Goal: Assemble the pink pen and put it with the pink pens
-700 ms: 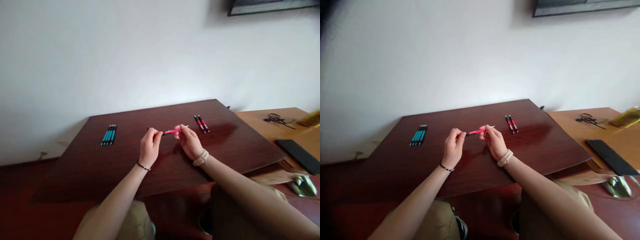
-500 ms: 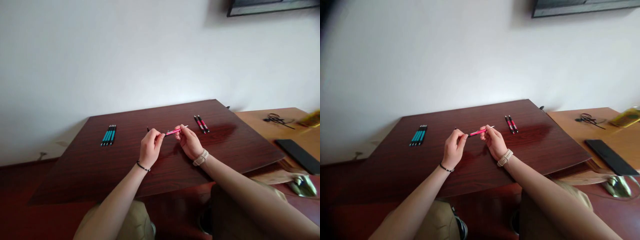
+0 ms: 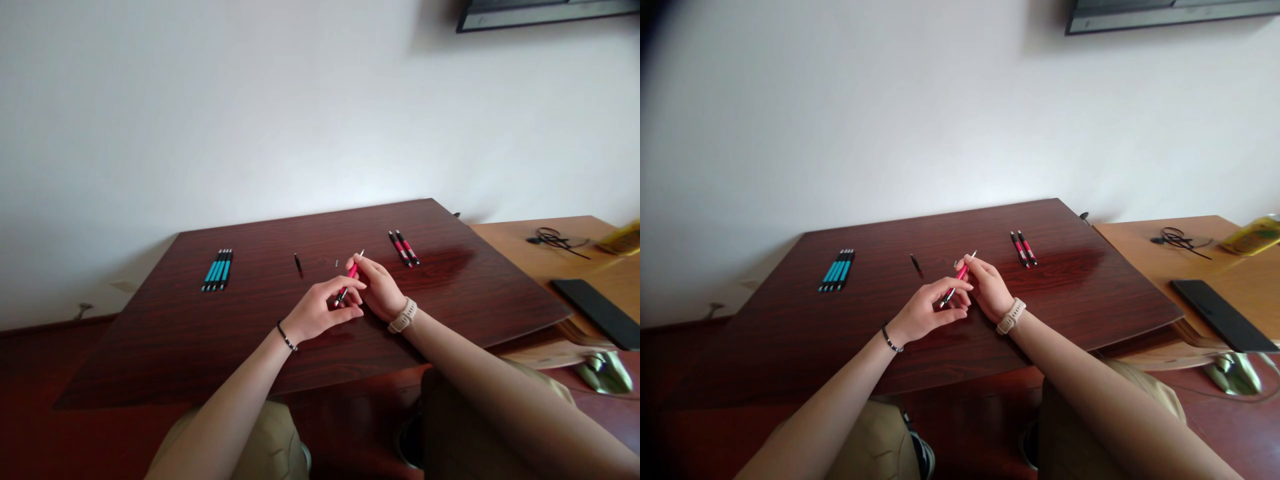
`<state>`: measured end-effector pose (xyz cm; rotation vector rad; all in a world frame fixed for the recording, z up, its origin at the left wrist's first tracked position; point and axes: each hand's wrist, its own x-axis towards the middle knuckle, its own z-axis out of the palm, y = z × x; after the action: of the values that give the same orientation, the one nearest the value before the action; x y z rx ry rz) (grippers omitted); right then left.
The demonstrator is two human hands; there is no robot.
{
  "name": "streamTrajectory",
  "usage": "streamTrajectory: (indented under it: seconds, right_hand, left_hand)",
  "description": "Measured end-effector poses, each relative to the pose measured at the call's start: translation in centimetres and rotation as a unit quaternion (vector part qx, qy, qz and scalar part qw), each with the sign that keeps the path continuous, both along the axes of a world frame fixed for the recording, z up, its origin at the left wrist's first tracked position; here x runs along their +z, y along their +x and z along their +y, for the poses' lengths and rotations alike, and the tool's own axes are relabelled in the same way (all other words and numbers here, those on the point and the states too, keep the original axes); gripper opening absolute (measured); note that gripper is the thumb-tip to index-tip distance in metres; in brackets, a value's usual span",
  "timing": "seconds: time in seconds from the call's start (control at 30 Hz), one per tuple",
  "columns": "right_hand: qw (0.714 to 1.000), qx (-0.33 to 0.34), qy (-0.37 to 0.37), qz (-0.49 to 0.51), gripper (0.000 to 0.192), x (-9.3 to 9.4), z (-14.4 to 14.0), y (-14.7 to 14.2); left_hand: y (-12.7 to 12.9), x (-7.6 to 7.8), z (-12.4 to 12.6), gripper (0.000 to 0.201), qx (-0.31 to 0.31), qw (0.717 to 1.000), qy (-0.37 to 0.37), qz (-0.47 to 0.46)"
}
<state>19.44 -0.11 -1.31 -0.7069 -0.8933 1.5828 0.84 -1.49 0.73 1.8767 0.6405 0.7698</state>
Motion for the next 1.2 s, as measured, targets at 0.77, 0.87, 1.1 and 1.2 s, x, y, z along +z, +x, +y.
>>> streamTrajectory:
  seconds: [0.77,0.87,1.1,1.2]
  right_hand:
    - [0.987,0.029,0.062,-0.143,0.045,-0.5,-0.3,0.2]
    - [0.984,0.026,0.073,-0.158,0.045,-0.3,-0.3,0.3]
    - [0.983,0.026,0.077,-0.163,0.044,0.1,-0.4,0.1]
    - [0.983,0.024,0.081,-0.164,0.045,0.1,-0.5,0.1]
  left_hand:
    - [0.1,-1.0,-0.2,0.024,0.002,0.96,0.198,0.197]
    - [0.2,-0.8,-0.4,0.024,0.002,0.964,0.179,0.197]
    - [0.2,-1.0,-0.3,0.028,0.003,0.963,0.179,0.202]
    - [0.2,-0.9,-0.3,0.03,0.005,0.961,0.184,0.206]
